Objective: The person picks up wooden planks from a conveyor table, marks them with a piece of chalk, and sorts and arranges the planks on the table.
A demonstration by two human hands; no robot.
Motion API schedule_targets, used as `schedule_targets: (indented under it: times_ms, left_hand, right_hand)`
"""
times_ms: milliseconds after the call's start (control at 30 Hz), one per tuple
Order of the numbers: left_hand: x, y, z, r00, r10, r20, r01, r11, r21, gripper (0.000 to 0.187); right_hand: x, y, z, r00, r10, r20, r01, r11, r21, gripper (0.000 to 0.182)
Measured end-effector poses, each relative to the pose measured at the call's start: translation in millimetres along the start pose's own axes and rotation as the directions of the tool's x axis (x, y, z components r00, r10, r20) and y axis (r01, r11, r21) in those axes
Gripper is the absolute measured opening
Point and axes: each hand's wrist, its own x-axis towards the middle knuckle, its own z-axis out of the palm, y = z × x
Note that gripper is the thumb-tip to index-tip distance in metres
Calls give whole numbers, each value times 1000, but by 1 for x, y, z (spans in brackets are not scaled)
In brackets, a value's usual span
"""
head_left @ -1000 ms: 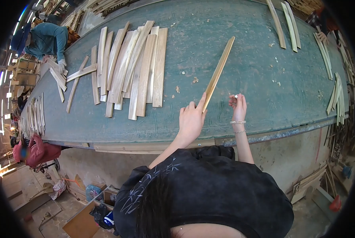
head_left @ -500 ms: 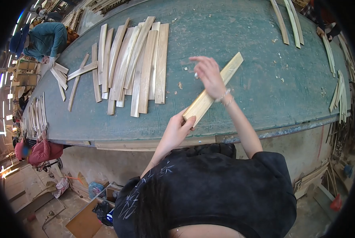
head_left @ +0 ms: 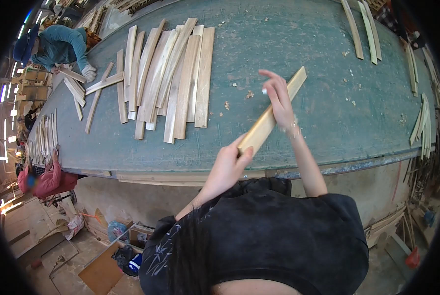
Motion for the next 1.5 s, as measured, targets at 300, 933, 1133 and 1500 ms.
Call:
schedule_targets:
  times_ms: [300,933,1133,1500]
  left_hand:
    - [-2,15,30,886,421,194,-447,665,598,53]
    - [-15,-1,41,837,374,399,-533,395,748,73]
    - [-12,1,30,849,375,373,-511,401,760,78]
    - [-6,-5,17,898,328,294,-439,706,556,66]
  right_hand:
    - [-83,-40,-47,811,550,-200,-249,634,732,7]
    - [-135,-44,-38,716,694,-74,-241,346,907,6]
    - [-126,-46,-33,731,679,-68,-308,417,855,5]
    - [-117,-51,-22,747,659,-94,-317,476,820,4]
